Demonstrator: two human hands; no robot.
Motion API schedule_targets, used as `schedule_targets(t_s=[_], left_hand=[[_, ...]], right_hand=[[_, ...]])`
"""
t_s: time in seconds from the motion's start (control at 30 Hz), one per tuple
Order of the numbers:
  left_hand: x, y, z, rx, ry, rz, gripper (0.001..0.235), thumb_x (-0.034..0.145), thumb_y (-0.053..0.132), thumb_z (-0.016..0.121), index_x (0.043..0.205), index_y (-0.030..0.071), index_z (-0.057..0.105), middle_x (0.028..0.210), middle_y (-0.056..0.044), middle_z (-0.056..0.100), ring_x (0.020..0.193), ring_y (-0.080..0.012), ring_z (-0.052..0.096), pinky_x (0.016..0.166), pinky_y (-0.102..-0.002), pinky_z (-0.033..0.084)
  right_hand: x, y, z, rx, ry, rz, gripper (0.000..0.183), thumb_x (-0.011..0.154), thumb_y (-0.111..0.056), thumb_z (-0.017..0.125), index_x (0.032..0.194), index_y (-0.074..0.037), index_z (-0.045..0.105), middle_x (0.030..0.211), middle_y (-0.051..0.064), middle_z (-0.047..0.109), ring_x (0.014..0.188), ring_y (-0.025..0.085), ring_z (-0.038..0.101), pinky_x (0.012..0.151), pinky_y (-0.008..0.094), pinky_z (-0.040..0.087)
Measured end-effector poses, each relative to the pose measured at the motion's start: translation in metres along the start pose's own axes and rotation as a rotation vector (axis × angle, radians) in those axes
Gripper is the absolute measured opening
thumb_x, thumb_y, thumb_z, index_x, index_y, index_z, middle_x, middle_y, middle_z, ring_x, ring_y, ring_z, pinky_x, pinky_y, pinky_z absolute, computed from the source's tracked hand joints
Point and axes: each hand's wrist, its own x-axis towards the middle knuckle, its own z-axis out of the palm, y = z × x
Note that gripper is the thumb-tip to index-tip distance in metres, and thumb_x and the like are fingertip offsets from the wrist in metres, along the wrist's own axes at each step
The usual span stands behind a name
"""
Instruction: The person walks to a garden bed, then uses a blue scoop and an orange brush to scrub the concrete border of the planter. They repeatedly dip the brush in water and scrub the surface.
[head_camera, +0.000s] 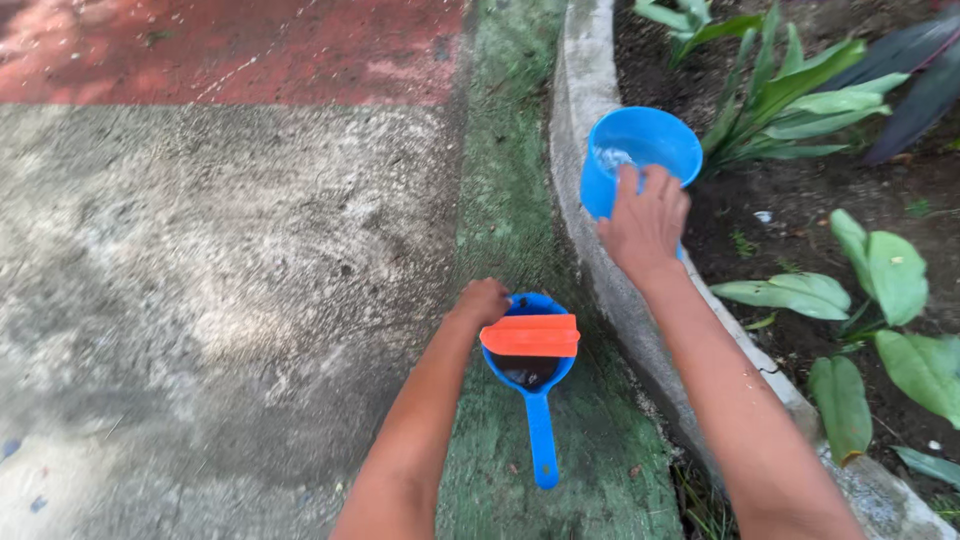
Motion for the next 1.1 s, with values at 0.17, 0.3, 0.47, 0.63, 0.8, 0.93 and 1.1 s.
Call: schedule_targets(t_s=[0.17,0.3,0.47,0.63,0.8,0.93,1.1], left_hand=[[-0.006,-0.002,0.016,0.019,0.087,-0.074,0.027,0.085,0.017,0.074,0.112,0.013,0.078,0.121,-0.019,0.070,0.117,-0.0382,0.065,0.100,-0.048,0.053],[-0.022,0.005,-0.007,0.017,0.045,-0.032,0.023,0.085,0.022,0.077,0.106,0.014,0.080,0.119,-0.016,0.071,0.114,-0.0380,0.064,0.097,-0.047,0.053],[-0.049,0.030,-0.046,-0.307,-0.176,-0.340,0.026,0.090,0.022,0.073,0.116,0.015,0.071,0.111,-0.016,0.075,0.097,-0.0362,0.079,0.082,-0.047,0.066],[-0.042,0.028,-0.044,0.028,-0.087,-0.178,0.027,0.083,0.017,0.080,0.109,0.014,0.078,0.116,-0.017,0.073,0.110,-0.0363,0.070,0.093,-0.047,0.057],[-0.031,0.055,-0.047,0.224,-0.179,-0.177,0.037,0.077,0.001,0.076,0.114,0.004,0.073,0.122,-0.022,0.069,0.117,-0.0394,0.068,0.096,-0.050,0.056],[-0.025,0.073,-0.058,0.245,-0.153,-0.199,0.040,0.074,-0.001,0.077,0.114,0.003,0.073,0.125,-0.022,0.068,0.118,-0.0391,0.066,0.096,-0.051,0.056],[-0.005,0.082,-0.065,0.267,-0.016,-0.267,0.027,0.087,0.014,0.065,0.111,0.006,0.073,0.120,-0.020,0.073,0.113,-0.0376,0.071,0.095,-0.052,0.056]], right_hand=[[-0.018,-0.047,0.042,0.520,-0.927,-0.276,0.009,0.077,-0.019,0.077,0.087,-0.018,0.078,0.093,0.006,0.079,0.093,0.027,0.076,0.086,0.041,0.059],[-0.055,-0.071,0.046,0.438,-1.231,-0.447,0.069,0.057,-0.032,0.101,0.113,-0.011,0.067,0.109,0.015,0.070,0.106,0.035,0.066,0.090,0.047,0.054],[-0.072,-0.091,0.030,0.233,-1.230,-0.328,0.038,0.087,-0.021,0.067,0.124,-0.011,0.064,0.117,0.017,0.069,0.109,0.039,0.068,0.091,0.052,0.056],[-0.018,-0.066,-0.020,0.081,-1.210,-0.285,0.035,0.091,-0.015,0.054,0.121,-0.019,0.071,0.120,0.016,0.071,0.114,0.039,0.068,0.096,0.052,0.055],[0.057,-0.006,-0.107,0.509,-0.813,0.038,0.054,0.083,-0.013,0.068,0.136,-0.016,0.058,0.106,0.022,0.072,0.095,0.041,0.069,0.080,0.052,0.054],[0.064,0.045,-0.132,0.886,-0.435,0.530,0.058,0.089,-0.004,0.060,0.144,-0.023,0.059,0.083,0.009,0.069,0.067,0.017,0.067,0.062,0.036,0.056],[0.030,0.132,-0.058,0.886,-0.014,0.707,0.030,0.093,-0.006,0.068,0.121,-0.013,0.074,0.086,0.004,0.073,0.069,0.012,0.068,0.063,0.032,0.056]])
